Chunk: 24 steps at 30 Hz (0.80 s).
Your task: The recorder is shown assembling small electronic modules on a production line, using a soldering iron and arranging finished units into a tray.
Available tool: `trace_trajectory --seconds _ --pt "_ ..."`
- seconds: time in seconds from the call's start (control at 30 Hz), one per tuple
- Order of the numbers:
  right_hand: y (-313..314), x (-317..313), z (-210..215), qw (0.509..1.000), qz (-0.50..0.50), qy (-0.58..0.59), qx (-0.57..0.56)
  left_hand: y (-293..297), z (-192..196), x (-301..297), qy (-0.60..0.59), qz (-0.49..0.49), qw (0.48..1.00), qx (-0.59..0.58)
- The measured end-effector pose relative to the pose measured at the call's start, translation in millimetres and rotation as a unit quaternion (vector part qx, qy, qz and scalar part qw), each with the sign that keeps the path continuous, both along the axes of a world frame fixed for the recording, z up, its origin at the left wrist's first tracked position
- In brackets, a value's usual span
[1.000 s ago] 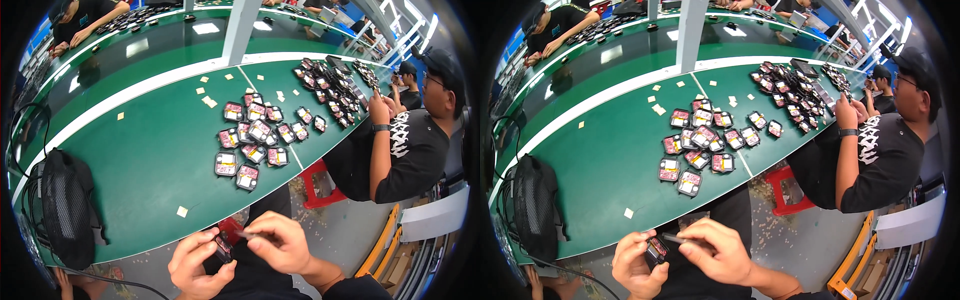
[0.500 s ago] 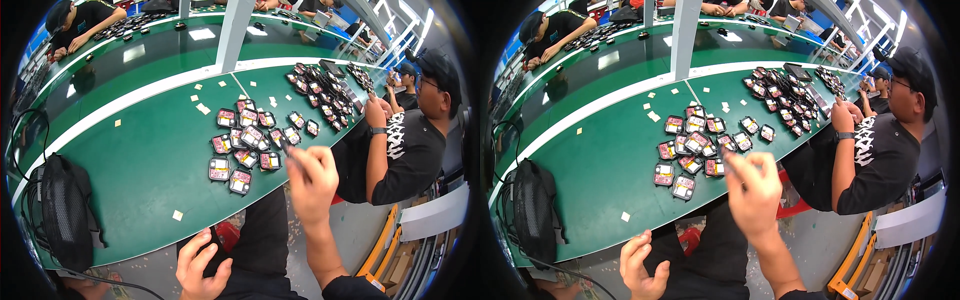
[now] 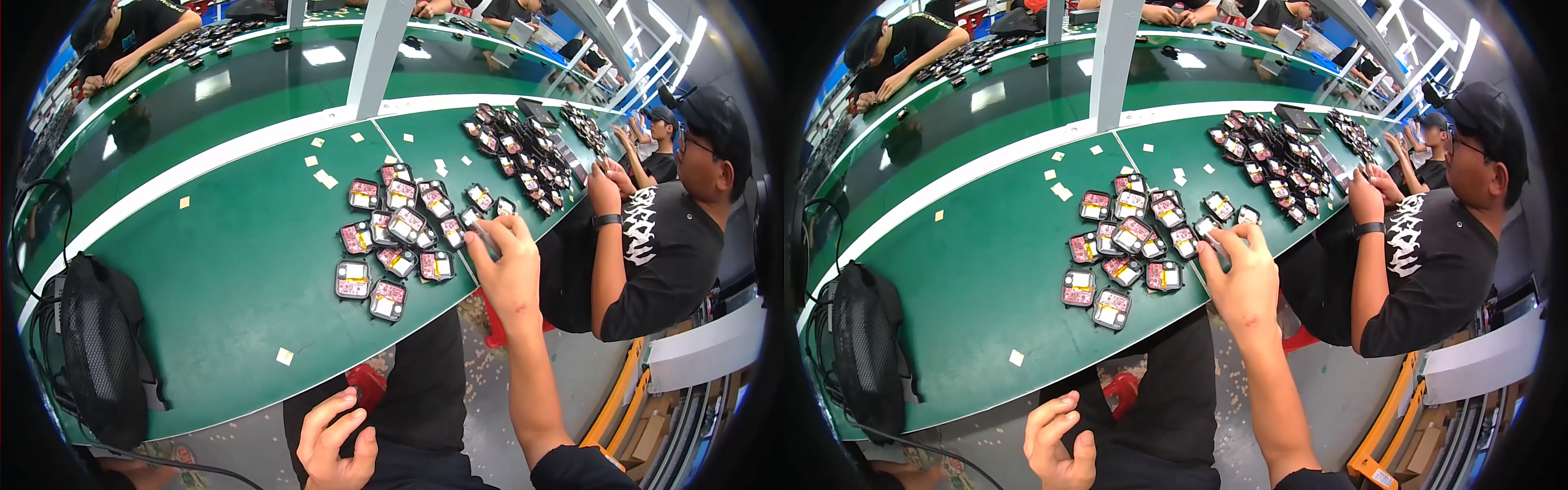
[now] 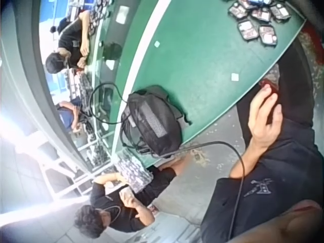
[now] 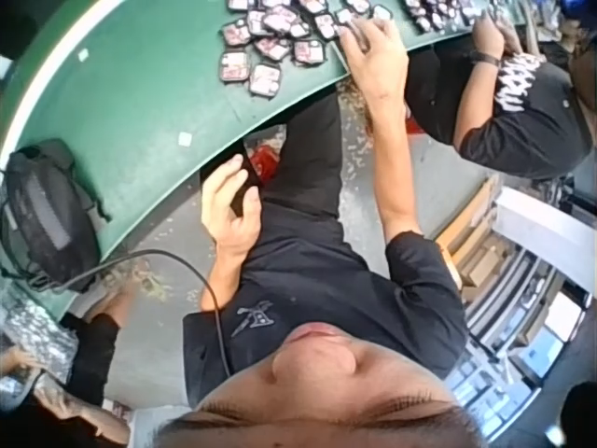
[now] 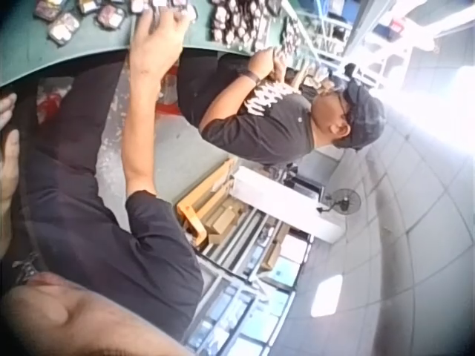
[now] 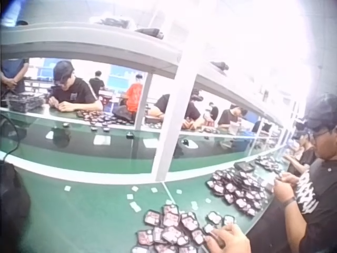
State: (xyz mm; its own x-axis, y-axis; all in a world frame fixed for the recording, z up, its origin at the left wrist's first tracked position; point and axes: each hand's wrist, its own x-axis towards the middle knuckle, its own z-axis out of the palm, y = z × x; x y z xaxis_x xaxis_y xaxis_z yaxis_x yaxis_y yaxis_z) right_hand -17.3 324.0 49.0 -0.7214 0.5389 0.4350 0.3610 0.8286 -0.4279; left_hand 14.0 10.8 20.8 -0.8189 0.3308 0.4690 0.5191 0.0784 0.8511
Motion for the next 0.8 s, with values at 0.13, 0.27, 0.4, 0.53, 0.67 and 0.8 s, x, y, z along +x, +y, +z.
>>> trace_trajectory --seconds 0.13,0.27,0.4,0.53,0.67,0.8 --pt "1 16 -5 0.999 0.011 0.035 0.019 3 0 -3 -0.003 -0.008 1.000 0.007" --pt "9 27 -5 0.998 0.042 0.037 -0.027 2 -30 4 -0.017 -0.010 0.999 0.026" --pt "4 30 -1 0.999 0.027 0.036 -0.019 8 -26 4 -0.004 0.001 1.000 0.019" --pt "21 36 -6 0.998 0.052 0.025 -0.013 12 -5 -1 -0.005 -0.038 0.999 0.015" --pt "9 36 -11 0.983 0.016 0.176 -0.048 15 3 -3 0.003 -0.050 0.999 0.018" --pt "-54 44 2 0.922 0.246 0.194 -0.226 11 -5 1 -0.074 -0.095 0.991 0.065"
